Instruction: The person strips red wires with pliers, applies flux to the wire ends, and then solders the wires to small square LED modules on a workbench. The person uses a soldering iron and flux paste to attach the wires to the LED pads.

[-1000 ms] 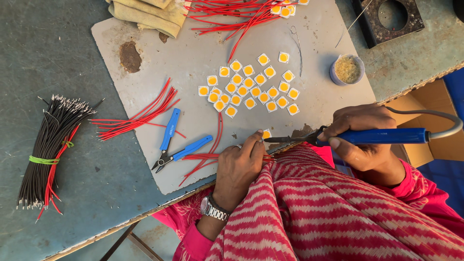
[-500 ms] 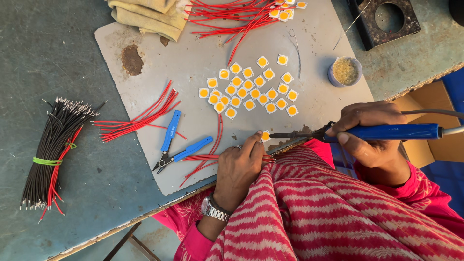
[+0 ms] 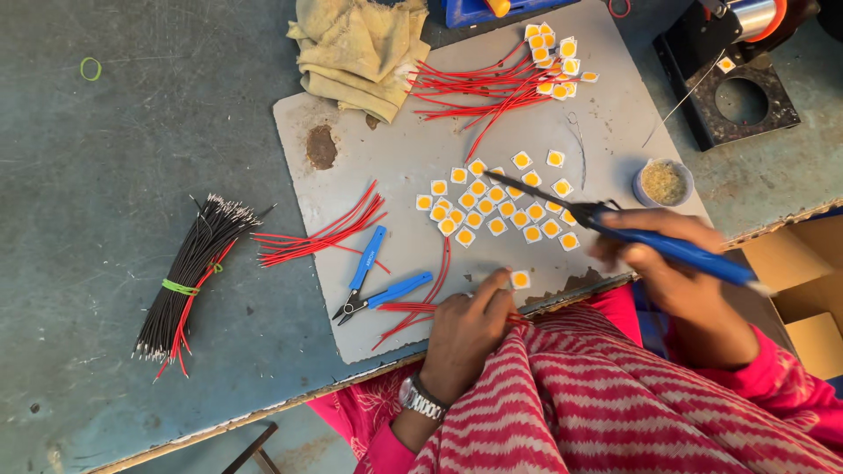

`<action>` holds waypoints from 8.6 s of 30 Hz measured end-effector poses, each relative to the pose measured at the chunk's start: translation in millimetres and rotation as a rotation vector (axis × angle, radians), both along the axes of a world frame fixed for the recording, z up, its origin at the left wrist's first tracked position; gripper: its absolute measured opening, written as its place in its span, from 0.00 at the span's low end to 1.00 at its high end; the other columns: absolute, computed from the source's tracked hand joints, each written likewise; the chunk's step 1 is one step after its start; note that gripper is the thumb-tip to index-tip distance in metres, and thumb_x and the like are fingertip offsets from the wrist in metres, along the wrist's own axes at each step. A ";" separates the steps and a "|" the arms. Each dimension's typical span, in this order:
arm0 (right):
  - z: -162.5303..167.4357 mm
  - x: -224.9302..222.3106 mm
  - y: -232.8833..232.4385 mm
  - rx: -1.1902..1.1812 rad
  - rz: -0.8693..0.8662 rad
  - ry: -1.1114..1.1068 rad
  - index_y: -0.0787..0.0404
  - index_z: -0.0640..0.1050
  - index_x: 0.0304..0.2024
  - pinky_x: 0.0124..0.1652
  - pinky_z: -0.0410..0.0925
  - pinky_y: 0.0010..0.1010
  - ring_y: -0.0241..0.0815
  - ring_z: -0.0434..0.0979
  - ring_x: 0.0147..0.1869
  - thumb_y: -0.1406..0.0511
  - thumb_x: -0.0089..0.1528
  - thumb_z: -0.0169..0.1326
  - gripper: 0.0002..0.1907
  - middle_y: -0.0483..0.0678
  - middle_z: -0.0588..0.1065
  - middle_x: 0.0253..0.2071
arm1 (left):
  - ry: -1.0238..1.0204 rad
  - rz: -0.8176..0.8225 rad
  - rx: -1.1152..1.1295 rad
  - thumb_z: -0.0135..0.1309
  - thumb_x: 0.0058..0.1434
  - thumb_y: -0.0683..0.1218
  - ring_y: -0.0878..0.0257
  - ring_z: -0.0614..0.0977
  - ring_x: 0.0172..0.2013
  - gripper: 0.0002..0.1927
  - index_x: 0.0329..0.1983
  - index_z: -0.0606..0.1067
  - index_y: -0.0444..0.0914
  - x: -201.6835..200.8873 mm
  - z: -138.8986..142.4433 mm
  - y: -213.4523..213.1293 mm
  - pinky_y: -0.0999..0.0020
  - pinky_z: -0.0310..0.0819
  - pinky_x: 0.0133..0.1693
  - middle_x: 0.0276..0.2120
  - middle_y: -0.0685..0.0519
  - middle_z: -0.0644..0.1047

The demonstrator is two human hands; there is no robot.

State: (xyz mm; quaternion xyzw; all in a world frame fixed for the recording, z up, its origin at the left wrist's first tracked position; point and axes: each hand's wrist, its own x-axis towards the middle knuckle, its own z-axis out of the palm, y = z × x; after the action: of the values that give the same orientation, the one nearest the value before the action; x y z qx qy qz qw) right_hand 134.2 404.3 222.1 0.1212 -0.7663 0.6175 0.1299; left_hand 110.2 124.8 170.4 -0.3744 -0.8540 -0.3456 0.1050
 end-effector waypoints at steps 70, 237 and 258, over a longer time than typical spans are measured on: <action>-14.1 -7.4 -25.5 0.368 0.041 0.112 0.69 0.75 0.55 0.48 0.78 0.34 0.43 0.86 0.47 0.70 0.62 0.60 0.19 0.55 0.82 0.47 | -0.193 -0.015 0.035 0.61 0.58 0.42 0.55 0.81 0.26 0.12 0.44 0.75 0.38 -12.4 14.7 -17.2 0.60 0.73 0.29 0.39 0.54 0.81; -29.6 -35.1 -141.0 0.503 0.159 0.298 0.57 0.67 0.57 0.71 0.63 0.50 0.53 0.80 0.63 0.76 0.63 0.62 0.24 0.55 0.78 0.57 | 0.001 0.095 -0.036 0.59 0.61 0.44 0.55 0.79 0.23 0.09 0.43 0.76 0.39 -22.2 11.4 -79.6 0.59 0.71 0.25 0.36 0.54 0.79; -39.8 11.3 -51.7 -0.062 -0.196 0.201 0.75 0.78 0.48 0.33 0.74 0.24 0.39 0.80 0.31 0.54 0.70 0.60 0.25 0.57 0.79 0.39 | -0.009 0.093 0.000 0.60 0.61 0.43 0.57 0.80 0.24 0.07 0.39 0.75 0.38 -14.4 -4.5 -69.1 0.62 0.72 0.26 0.44 0.56 0.82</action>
State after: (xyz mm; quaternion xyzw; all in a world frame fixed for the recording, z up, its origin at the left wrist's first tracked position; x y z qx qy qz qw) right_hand 145.5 352.6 182.4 0.1028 -0.7381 0.6099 0.2696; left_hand 95.8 55.7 165.9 -0.3327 -0.8710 -0.3419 0.1172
